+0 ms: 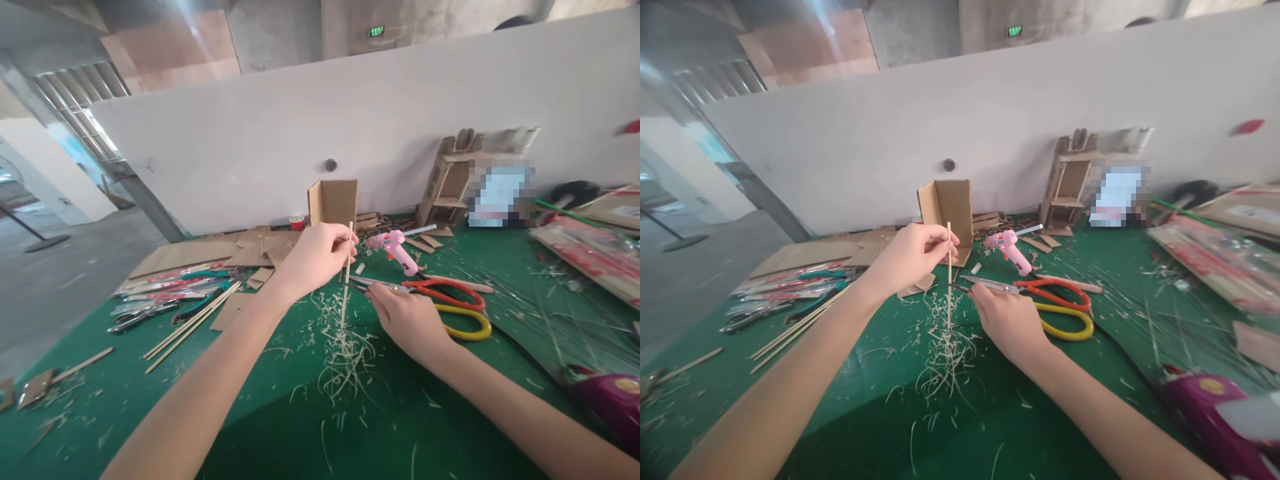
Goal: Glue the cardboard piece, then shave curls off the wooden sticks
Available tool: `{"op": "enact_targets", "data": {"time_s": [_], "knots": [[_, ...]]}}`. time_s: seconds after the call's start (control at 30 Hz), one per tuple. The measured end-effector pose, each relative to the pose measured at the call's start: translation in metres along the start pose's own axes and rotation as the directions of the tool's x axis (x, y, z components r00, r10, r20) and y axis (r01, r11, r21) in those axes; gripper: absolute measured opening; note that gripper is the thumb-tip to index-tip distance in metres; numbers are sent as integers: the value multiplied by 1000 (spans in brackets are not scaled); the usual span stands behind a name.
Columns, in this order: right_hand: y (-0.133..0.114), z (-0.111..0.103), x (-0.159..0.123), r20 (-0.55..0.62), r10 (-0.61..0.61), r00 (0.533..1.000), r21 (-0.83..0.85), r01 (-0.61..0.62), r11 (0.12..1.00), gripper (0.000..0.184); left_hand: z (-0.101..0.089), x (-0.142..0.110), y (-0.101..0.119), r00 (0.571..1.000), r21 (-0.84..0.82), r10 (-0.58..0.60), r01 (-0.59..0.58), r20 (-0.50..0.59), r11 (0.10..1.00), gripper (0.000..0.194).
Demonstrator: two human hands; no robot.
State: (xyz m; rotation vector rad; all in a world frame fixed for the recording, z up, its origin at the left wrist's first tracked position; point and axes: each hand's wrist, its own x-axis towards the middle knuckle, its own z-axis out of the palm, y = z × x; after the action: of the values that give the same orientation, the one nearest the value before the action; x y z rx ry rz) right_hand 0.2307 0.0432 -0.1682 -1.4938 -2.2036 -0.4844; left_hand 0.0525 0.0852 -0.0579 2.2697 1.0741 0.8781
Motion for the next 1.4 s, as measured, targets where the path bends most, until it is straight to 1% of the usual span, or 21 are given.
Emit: {"op": "enact_targets", "data": {"time_s": [0.1,0.13,0.17,0.2,0.3,0.37,0.47,0.6,0.67,0.77,0.83,0.9,0.97,1.03,1.1,1.17,1.23,1.3,1.33,1.4], "knots": [[-5,2,-6,113,-85,990,-1,86,996,32,-1,-1,-2,1000,-45,-20,20,8,999,20],[-6,2,-7,133,-111,985,5,111,994,32,-1,-1,-2,1000,-55,-25,26,12,998,20],[-7,2,-7,134,-123,983,7,123,992,32,-1,-1,-3,999,-58,-28,28,16,998,20],[-7,2,-6,110,-112,988,0,113,994,32,-1,-1,-3,999,-58,-28,29,19,998,19],[-6,-2,1,12,-29,1000,-34,29,999,32,-1,0,-3,999,-48,-23,25,31,999,20],[-4,-4,5,-14,4,1000,-44,-5,999,33,-1,0,-2,999,-39,-22,23,29,999,20],[-4,-3,4,28,-18,999,-44,19,999,34,-2,0,-2,1000,-30,-28,28,15,999,20],[-7,1,-5,130,-124,984,-15,127,992,32,-5,0,-1,999,-26,-34,34,17,999,20],[-7,3,-6,108,-124,986,8,124,992,33,-5,-1,0,999,-28,-41,42,32,999,20],[-6,1,0,-1,-32,999,20,32,999,34,-5,-1,1,998,-34,-53,55,46,998,20],[-4,0,3,-35,-2,999,4,2,1000,34,-5,-1,1,998,-33,-48,49,39,998,20],[-5,0,4,-4,-14,1000,-12,14,1000,34,-5,-1,0,999,-22,-36,37,28,999,20],[-6,1,0,71,-42,997,-17,44,999,34,-6,-1,-2,999,-15,-32,33,22,999,19],[-9,2,-5,157,-88,984,-24,92,995,32,-8,-1,-4,999,-18,-39,40,26,999,19],[-11,2,-7,200,-129,971,-29,137,990,30,-8,0,-4,998,-26,-50,51,32,998,18],[-12,1,-4,167,-124,978,-33,131,991,31,-8,0,-3,998,-34,-56,58,39,998,18],[-11,-2,1,83,-75,994,-40,78,996,33,-7,-1,-2,998,-31,-51,52,44,998,18],[-9,-4,6,20,-28,999,-58,30,998,34,-6,-2,-1,998,-21,-40,41,41,999,19],[-8,-5,6,12,-15,1000,-67,16,998,34,-6,-2,-2,999,-13,-33,33,36,999,19],[-8,-4,4,54,-35,998,-74,39,997,33,-5,-2,-3,999,-1,-24,24,25,1000,19]]}}
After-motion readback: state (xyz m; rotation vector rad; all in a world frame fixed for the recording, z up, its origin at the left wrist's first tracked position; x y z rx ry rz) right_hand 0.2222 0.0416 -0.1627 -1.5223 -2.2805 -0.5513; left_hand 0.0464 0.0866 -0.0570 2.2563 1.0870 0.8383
